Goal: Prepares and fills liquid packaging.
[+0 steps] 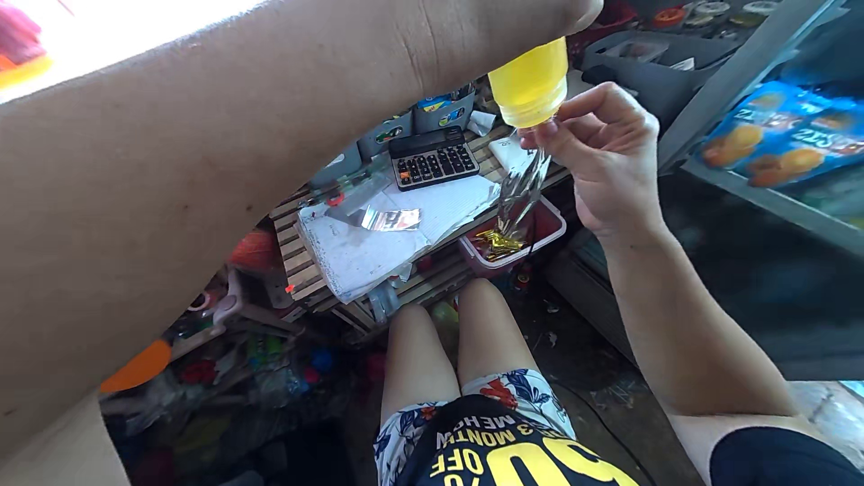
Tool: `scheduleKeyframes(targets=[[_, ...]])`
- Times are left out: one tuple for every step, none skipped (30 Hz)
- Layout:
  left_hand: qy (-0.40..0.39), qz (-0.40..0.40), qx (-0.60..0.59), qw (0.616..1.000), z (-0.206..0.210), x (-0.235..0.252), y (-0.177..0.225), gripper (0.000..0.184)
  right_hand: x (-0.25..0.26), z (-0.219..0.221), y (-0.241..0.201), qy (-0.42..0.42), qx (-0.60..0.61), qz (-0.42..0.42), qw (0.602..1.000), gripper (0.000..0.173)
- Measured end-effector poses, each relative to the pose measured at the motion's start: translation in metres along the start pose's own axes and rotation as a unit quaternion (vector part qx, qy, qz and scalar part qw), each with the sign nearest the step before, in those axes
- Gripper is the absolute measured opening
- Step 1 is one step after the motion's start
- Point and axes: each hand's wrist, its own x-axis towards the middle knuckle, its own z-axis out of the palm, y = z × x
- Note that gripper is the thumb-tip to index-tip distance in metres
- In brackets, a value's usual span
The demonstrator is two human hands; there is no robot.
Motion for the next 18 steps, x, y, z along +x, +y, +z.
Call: scheduleKeyframes(targets=[[0.032,0.038,-0.01,0.999,0.024,-0.011,-0.024,0.039,-0.001,0.001,0.001,0.006,0.008,0.004,1.0,0.015],[0.05,0.06,-0.011,0.997,0.039,-0.018,-0.039,0.046,-0.001,0.001,0.001,0.008,0.015,0.007,1.0,0.015],[0.058,0.078,-0.006,0.995,0.044,-0.022,-0.046,0.047,-0.002,0.002,0.001,0.008,0.02,0.011,1.0,0.014],[0.063,0.091,0.002,0.994,0.044,-0.024,-0.048,0.046,-0.002,0.002,0.001,0.006,0.022,0.016,1.0,0.014],[0.068,0.1,0.005,0.993,0.042,-0.024,-0.048,0.045,-0.001,0.003,0.0,0.003,0.024,0.02,0.999,0.014],[0.069,0.104,0.01,0.992,0.039,-0.025,-0.048,0.046,-0.001,0.003,0.001,0.0,0.029,0.022,0.999,0.013],[0.062,0.099,0.014,0.993,0.033,-0.022,-0.044,0.047,-0.001,0.003,0.001,-0.007,0.034,0.022,0.999,0.013],[0.042,0.082,0.022,0.996,0.02,-0.015,-0.03,0.041,0.0,0.003,0.002,-0.016,0.037,0.021,0.999,0.012],[0.005,0.053,0.034,0.998,0.0,-0.001,-0.009,0.032,0.0,0.004,0.002,-0.024,0.036,0.018,0.999,0.012],[-0.033,0.024,0.051,0.998,-0.014,0.01,0.006,0.026,0.0,0.005,0.002,-0.03,0.037,0.016,0.999,0.012],[-0.054,0.007,0.062,0.997,-0.021,0.017,0.016,0.022,0.0,0.007,0.003,-0.035,0.038,0.016,0.999,0.012],[-0.046,0.011,0.071,0.996,-0.02,0.019,0.016,0.018,0.0,0.008,0.004,-0.036,0.04,0.015,0.998,0.012],[-0.037,0.012,0.074,0.997,-0.019,0.019,0.016,0.016,0.0,0.009,0.005,-0.036,0.043,0.012,0.998,0.012],[-0.042,0.002,0.075,0.996,-0.02,0.018,0.018,0.017,0.0,0.01,0.007,-0.034,0.046,0.008,0.998,0.013],[-0.056,-0.013,0.069,0.996,-0.024,0.018,0.022,0.019,0.0,0.011,0.008,-0.033,0.045,0.004,0.998,0.013],[-0.065,-0.018,0.07,0.995,-0.026,0.018,0.024,0.02,-0.001,0.012,0.01,-0.033,0.041,0.002,0.999,0.013],[-0.065,-0.015,0.071,0.995,-0.027,0.017,0.024,0.02,-0.001,0.013,0.011,-0.032,0.035,0.001,0.999,0.014],[-0.06,-0.01,0.074,0.995,-0.027,0.017,0.024,0.019,-0.001,0.014,0.011,-0.031,0.03,0.002,0.999,0.014]])
